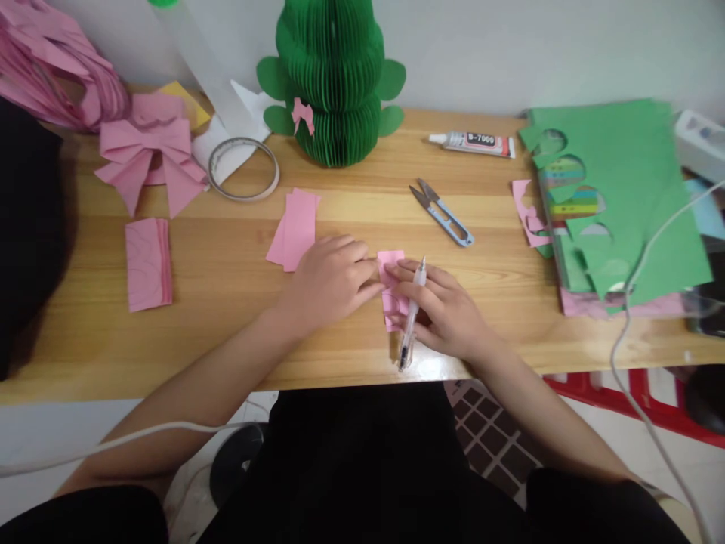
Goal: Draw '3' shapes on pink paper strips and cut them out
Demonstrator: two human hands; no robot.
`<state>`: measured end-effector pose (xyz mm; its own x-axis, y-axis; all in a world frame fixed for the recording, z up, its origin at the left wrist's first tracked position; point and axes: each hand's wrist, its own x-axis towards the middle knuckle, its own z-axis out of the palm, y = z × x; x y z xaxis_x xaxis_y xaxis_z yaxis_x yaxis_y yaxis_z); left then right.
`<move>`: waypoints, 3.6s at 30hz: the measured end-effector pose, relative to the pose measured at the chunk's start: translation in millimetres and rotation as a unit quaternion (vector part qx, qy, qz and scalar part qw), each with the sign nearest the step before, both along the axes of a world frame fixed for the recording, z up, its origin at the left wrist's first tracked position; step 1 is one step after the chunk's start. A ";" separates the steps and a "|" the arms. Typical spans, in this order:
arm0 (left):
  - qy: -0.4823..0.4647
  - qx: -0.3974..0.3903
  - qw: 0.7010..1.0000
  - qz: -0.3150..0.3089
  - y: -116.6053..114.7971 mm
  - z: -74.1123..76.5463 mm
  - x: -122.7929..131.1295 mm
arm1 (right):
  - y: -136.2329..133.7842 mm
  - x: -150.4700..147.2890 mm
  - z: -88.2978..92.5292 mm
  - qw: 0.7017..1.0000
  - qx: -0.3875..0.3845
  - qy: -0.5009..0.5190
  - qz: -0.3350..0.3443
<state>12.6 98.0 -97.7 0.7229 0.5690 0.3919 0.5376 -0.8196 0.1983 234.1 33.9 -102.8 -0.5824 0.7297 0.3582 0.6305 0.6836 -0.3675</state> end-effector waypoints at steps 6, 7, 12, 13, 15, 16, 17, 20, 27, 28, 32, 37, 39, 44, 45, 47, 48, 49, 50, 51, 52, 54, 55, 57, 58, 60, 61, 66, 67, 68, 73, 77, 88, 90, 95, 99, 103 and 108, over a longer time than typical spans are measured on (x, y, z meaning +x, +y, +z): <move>0.011 -0.006 1.000 0.006 -0.3 0.9 0.5 | 0.8 -2.2 2.2 1.000 -0.007 0.003 -0.015; 0.012 -0.008 1.000 0.006 -0.3 1.0 0.3 | 0.9 -2.6 3.0 1.000 -0.013 0.007 -0.017; 0.014 -0.020 1.000 0.006 0.0 1.0 -0.3 | 1.3 -3.9 5.1 0.999 -0.039 0.024 -0.024; 0.014 -0.022 1.000 0.007 0.1 1.0 -0.4 | 1.4 -3.7 4.8 0.999 -0.041 0.025 -0.025; 0.014 -0.024 1.000 0.007 0.2 1.1 -0.2 | 1.5 -3.0 3.8 0.998 -0.045 0.026 -0.024; 0.013 -0.024 1.000 0.007 0.3 1.1 -0.2 | 1.5 -2.5 3.2 0.998 -0.046 0.028 -0.022; 0.013 -0.025 1.000 0.008 0.4 1.1 -0.1 | 1.4 -2.0 2.7 0.998 -0.048 0.031 -0.020; 0.014 -0.025 0.999 0.013 0.1 1.4 0.3 | 0.6 -0.9 2.2 0.998 -0.049 0.032 -0.015; 0.039 -0.020 0.999 0.032 -5.4 9.7 3.7 | -2.1 -3.1 7.7 0.999 -0.033 -0.027 -0.014; 0.042 -0.016 0.998 0.034 -6.2 11.7 4.4 | -2.0 -3.7 9.2 0.999 -0.032 -0.038 -0.013; 0.060 0.008 0.998 0.022 -9.3 17.2 6.1 | 0.4 -6.2 16.6 0.997 -0.017 -0.071 -0.011; 0.045 0.075 0.996 -0.011 -15.9 14.6 5.8 | 5.2 -7.6 21.7 0.997 -0.016 -0.071 -0.006; 0.034 0.093 0.995 -0.017 -18.7 12.0 5.7 | 7.8 -7.2 21.2 0.998 -0.016 -0.057 -0.010; -0.003 0.087 0.996 -0.034 -22.0 7.0 6.7 | 20.7 -3.9 20.0 1.000 -0.010 -0.021 -0.013; -0.010 0.081 0.996 -0.040 -22.1 6.2 6.9 | 24.3 -3.2 20.6 1.000 -0.011 -0.010 -0.011; -0.022 0.072 0.996 -0.054 -22.0 4.5 7.0 | 31.9 -2.2 22.8 1.000 -0.015 0.010 -0.002; -0.026 0.069 0.996 -0.059 -21.9 3.7 7.0 | 35.6 -1.9 24.2 1.000 -0.020 0.018 0.004; -0.028 0.066 0.996 -0.062 -21.9 3.1 6.9 | 39.1 -1.8 25.8 0.999 -0.029 0.028 0.011; -0.026 0.064 0.996 -0.064 -21.8 2.6 6.9 | 42.5 -1.8 27.6 0.998 -0.042 0.039 0.016; -0.022 0.062 0.996 -0.066 -21.8 2.3 6.8 | 45.6 -1.9 29.4 0.997 -0.057 0.051 0.021; -0.016 0.061 0.996 -0.066 -21.8 2.2 6.9 | 48.5 -2.2 31.2 0.995 -0.076 0.063 0.026; -0.012 0.066 0.996 -0.061 -21.9 2.4 7.3 | 53.5 -3.4 34.8 0.988 -0.122 0.085 0.034; -0.013 0.072 0.996 -0.057 -21.9 2.7 7.6 | 55.6 -4.4 36.2 0.983 -0.150 0.097 0.032; -0.014 0.083 0.995 -0.051 -22.0 3.0 8.3 | 58.8 -7.4 38.0 0.969 -0.206 0.135 0.008; -0.013 0.089 0.995 -0.050 -22.2 3.2 8.5 | 59.7 -9.4 38.0 0.960 -0.226 0.167 -0.018; -0.004 0.098 0.994 -0.048 -22.9 3.3 8.4 | 60.2 -13.8 36.3 0.935 -0.247 0.244 -0.079; 0.003 0.100 0.994 -0.046 -23.5 3.4 8.0 | 59.7 -15.9 34.6 0.921 -0.250 0.279 -0.108; 0.030 0.095 0.993 -0.056 -27.3 4.9 4.5 | 54.3 -21.8 21.9 0.882 -0.255 0.355 -0.177; 0.033 0.095 0.993 -0.061 -27.8 5.5 3.9 | 53.3 -21.9 19.9 0.879 -0.251 0.364 -0.178; 0.037 0.097 0.992 -0.065 -28.2 6.1 3.5 | 52.7 -21.8 18.4 0.877 -0.245 0.373 -0.180; 0.060 0.109 0.989 -0.074 -29.3 9.5 3.2 | 53.0 -20.3 16.5 0.876 -0.225 0.376 -0.203; 0.052 0.109 0.990 -0.077 -30.2 9.4 3.4 | 53.6 -20.0 14.0 0.869 -0.268 0.363 -0.203; 0.060 0.115 0.989 -0.071 -29.7 7.1 3.3 | 52.8 -18.1 13.0 0.910 -0.261 0.274 -0.166; 0.058 0.114 0.989 -0.074 -29.5 7.4 3.5 | 53.0 -18.5 12.8 0.915 -0.251 0.270 -0.163; 0.051 0.107 0.990 -0.077 -29.6 7.5 3.4 | 53.0 -19.2 12.9 0.920 -0.240 0.265 -0.161; 0.046 0.103 0.991 -0.071 -30.4 7.2 3.1 | 52.3 -19.5 13.2 0.922 -0.235 0.261 -0.163; 0.040 0.086 0.993 -0.064 -30.8 6.3 3.3 | 52.1 -20.5 13.5 0.923 -0.232 0.261 -0.162; 0.021 0.066 0.996 -0.064 -30.4 5.9 4.0 | 53.1 -20.0 14.0 0.929 -0.227 0.251 -0.151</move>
<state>16.6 67.6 -91.9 0.8042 0.4165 0.4240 0.4320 -0.8996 0.0644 214.1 87.0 -88.8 -0.1697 0.9749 0.1444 0.4396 0.2060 -0.8743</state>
